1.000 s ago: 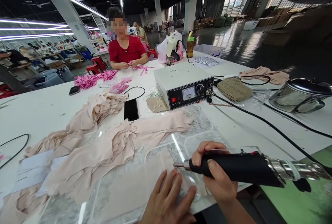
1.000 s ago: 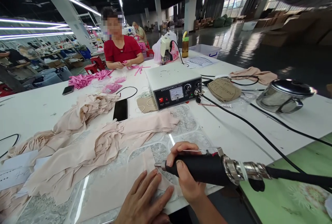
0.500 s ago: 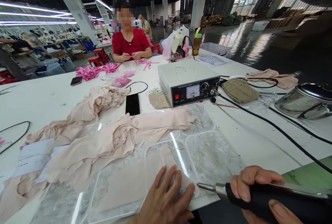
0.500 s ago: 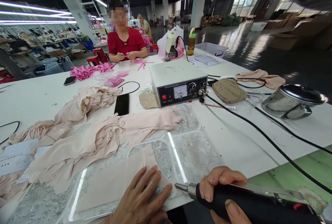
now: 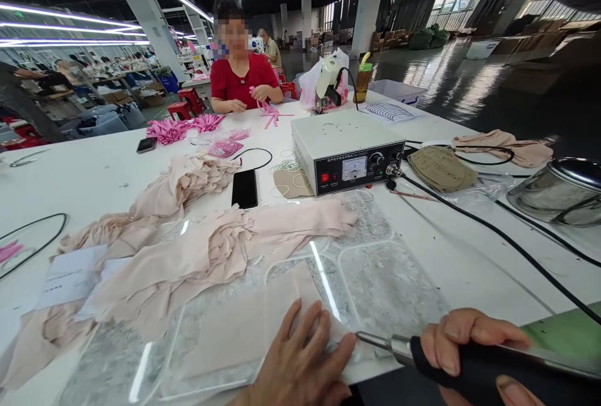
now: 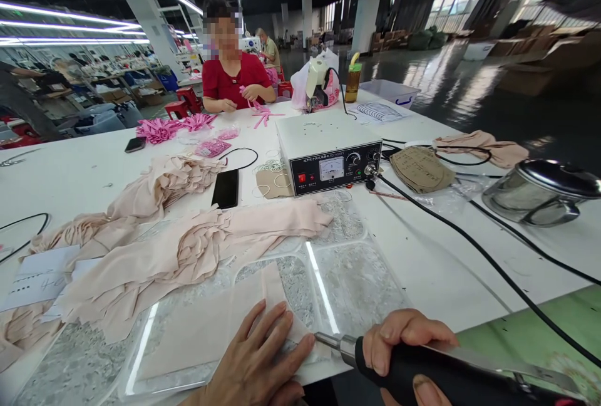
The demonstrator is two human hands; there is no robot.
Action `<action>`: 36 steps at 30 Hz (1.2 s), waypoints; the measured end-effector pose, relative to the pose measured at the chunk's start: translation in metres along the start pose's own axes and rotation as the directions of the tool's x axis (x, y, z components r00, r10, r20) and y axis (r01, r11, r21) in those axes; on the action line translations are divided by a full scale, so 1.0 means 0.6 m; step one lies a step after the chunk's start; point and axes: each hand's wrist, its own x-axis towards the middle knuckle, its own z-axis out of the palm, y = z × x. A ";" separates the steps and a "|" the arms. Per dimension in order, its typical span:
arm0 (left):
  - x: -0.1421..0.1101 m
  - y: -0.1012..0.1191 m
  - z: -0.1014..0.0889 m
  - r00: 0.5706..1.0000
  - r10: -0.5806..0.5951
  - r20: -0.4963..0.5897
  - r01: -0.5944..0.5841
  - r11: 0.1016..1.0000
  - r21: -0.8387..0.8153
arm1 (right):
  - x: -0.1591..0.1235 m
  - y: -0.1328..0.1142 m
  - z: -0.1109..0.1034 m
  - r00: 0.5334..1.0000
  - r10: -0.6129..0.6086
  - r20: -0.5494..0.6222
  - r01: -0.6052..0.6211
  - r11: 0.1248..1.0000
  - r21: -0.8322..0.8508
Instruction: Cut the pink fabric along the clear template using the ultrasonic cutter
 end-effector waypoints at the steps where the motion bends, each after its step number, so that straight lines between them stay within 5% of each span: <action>1: -0.001 0.001 0.001 1.000 0.001 0.004 -0.001 1.000 -0.005 | 0.001 0.000 0.003 1.000 0.001 0.021 -0.001 1.000 0.006; 6: -0.004 0.002 0.004 1.000 -0.014 -0.005 0.014 1.000 -0.018 | 0.003 0.002 0.014 0.994 0.015 0.106 -0.012 0.999 -0.033; 31: -0.002 0.009 0.013 0.996 -0.041 -0.074 0.042 0.999 0.019 | 0.015 0.003 0.046 0.990 -0.046 0.130 0.054 0.997 -0.058; 36: -0.001 0.008 0.013 0.994 -0.035 -0.107 0.038 0.999 0.030 | 0.019 0.009 0.047 0.976 -0.014 0.219 0.035 0.995 -0.094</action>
